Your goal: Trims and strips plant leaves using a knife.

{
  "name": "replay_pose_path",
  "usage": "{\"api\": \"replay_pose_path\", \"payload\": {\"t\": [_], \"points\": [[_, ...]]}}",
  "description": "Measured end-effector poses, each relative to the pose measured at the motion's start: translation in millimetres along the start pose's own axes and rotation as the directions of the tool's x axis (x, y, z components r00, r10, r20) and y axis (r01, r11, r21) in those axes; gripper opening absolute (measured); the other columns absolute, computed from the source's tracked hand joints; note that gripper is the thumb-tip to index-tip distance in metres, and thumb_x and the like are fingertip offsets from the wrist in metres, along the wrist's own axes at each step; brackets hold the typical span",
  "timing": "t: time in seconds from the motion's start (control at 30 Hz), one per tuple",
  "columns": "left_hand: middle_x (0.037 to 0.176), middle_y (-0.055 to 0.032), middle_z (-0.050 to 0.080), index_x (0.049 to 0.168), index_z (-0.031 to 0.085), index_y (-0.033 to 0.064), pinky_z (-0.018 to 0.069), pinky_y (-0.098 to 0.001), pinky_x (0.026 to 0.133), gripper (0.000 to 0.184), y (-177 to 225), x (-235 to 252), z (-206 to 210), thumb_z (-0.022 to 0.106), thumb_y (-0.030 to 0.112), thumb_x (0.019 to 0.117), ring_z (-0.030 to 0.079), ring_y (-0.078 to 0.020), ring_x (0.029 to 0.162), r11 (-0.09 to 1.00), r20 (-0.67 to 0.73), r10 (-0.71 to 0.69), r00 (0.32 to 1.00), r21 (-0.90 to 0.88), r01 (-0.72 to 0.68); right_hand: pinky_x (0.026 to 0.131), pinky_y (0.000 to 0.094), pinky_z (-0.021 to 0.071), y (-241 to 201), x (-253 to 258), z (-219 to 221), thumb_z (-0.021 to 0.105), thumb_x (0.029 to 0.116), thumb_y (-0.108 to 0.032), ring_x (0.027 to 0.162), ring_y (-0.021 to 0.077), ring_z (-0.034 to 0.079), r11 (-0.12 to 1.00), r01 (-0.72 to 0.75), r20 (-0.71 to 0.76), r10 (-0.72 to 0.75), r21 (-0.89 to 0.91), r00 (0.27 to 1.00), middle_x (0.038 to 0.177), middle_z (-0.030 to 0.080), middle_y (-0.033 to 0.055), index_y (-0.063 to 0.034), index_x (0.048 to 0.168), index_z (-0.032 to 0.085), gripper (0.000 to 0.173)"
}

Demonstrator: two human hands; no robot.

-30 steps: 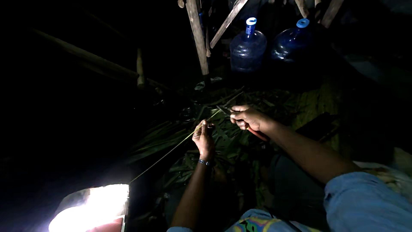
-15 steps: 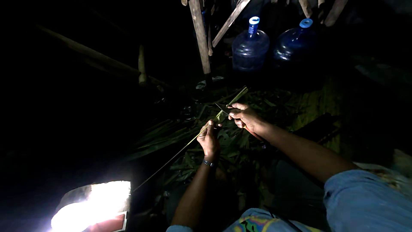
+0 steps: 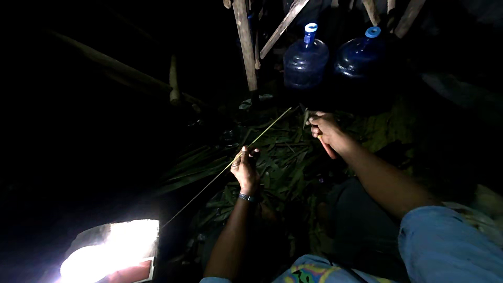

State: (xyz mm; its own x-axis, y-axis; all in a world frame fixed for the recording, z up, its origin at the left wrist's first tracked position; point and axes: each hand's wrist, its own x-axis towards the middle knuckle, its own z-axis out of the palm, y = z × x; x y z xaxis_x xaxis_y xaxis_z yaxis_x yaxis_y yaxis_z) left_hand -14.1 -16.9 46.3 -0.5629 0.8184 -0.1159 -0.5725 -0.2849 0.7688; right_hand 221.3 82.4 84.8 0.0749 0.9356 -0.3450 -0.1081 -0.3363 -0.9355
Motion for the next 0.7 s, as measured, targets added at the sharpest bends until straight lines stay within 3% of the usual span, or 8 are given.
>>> {"api": "replay_pose_path", "payload": {"t": [0.13,0.23,0.37,0.47,0.53,0.63,0.7], "points": [[0.081,-0.0121,0.073,0.091,0.067,-0.0043,0.0618,-0.0313,0.065,0.026,-5,-5,3,0.048,0.005,0.1065,0.071,-0.0178,0.067,0.999,0.022,-0.042,0.999,0.016,0.042,0.039,0.0169,0.0336,7,-30,21,0.052,0.1045,-0.008,0.044,0.0027,0.038,0.998,-0.021,0.322,0.04,-0.063,0.946,0.079,0.06,0.0018,-0.0099,0.129,0.057,0.025],[0.081,-0.0096,0.073,0.09,0.067,-0.0026,0.0606,-0.0292,0.067,0.029,-10,-13,6,0.046,0.008,0.1078,0.07,-0.016,0.069,0.995,0.028,-0.1,0.995,0.027,0.099,0.042,0.0174,0.0373,14,-47,43,0.053,0.1033,-0.006,0.045,0.0038,0.041,0.998,-0.037,0.472,0.061,-0.058,0.88,0.076,0.059,0.0027,-0.0075,0.122,0.057,0.019],[0.082,-0.0063,0.068,0.097,0.059,0.0034,0.0613,-0.0282,0.069,0.024,-7,-13,7,0.041,0.013,0.1097,0.07,-0.015,0.071,0.966,0.002,-0.245,0.97,-0.083,0.244,0.041,0.0176,0.0377,21,-49,57,0.055,0.104,-0.005,0.044,0.0047,0.042,0.99,-0.125,0.353,0.14,-0.063,0.925,0.077,0.06,0.0042,-0.0064,0.123,0.056,0.019],[0.078,-0.0034,0.066,0.094,0.059,0.0064,0.0612,-0.0279,0.072,0.029,-4,-12,5,0.038,0.017,0.1104,0.068,-0.0136,0.07,0.945,-0.001,-0.296,0.955,-0.148,0.293,0.04,0.0178,0.0375,21,-41,50,0.056,0.1039,-0.007,0.043,0.005,0.042,0.987,-0.143,0.284,0.159,-0.074,0.945,0.076,0.059,0.0042,-0.0074,0.122,0.055,0.018],[0.077,-0.003,0.065,0.092,0.058,0.0074,0.0608,-0.0277,0.072,0.03,-2,-11,5,0.037,0.017,0.1103,0.068,-0.0136,0.07,0.939,0.01,-0.307,0.952,-0.159,0.304,0.041,0.0177,0.0378,22,-39,41,0.058,0.1024,-0.006,0.044,0.0049,0.043,0.986,-0.067,0.373,0.12,-0.15,0.92,0.073,0.061,0.0047,-0.0048,0.115,0.058,0.012],[0.076,-0.0033,0.065,0.093,0.059,0.0056,0.0603,-0.026,0.068,0.028,1,-11,7,0.039,0.016,0.1096,0.067,-0.0126,0.066,0.935,0.005,-0.33,0.944,-0.138,0.328,0.047,0.0165,0.0376,22,-48,37,0.06,0.1012,-0.006,0.05,0.0024,0.046,0.934,0.175,0.568,0.035,-0.311,0.822,0.075,0.063,0.0021,-0.0019,0.111,0.061,0.011],[0.076,-0.0036,0.064,0.095,0.059,0.0047,0.0593,-0.0251,0.064,0.027,1,-13,6,0.039,0.017,0.1095,0.064,-0.0115,0.063,0.923,0.006,-0.374,0.928,-0.092,0.373,0.05,0.0169,0.038,25,-53,42,0.058,0.1019,-0.007,0.053,0.002,0.046,0.921,0.27,0.614,-0.042,-0.282,0.788,0.078,0.063,0.0017,-0.0004,0.119,0.061,0.018]]}}
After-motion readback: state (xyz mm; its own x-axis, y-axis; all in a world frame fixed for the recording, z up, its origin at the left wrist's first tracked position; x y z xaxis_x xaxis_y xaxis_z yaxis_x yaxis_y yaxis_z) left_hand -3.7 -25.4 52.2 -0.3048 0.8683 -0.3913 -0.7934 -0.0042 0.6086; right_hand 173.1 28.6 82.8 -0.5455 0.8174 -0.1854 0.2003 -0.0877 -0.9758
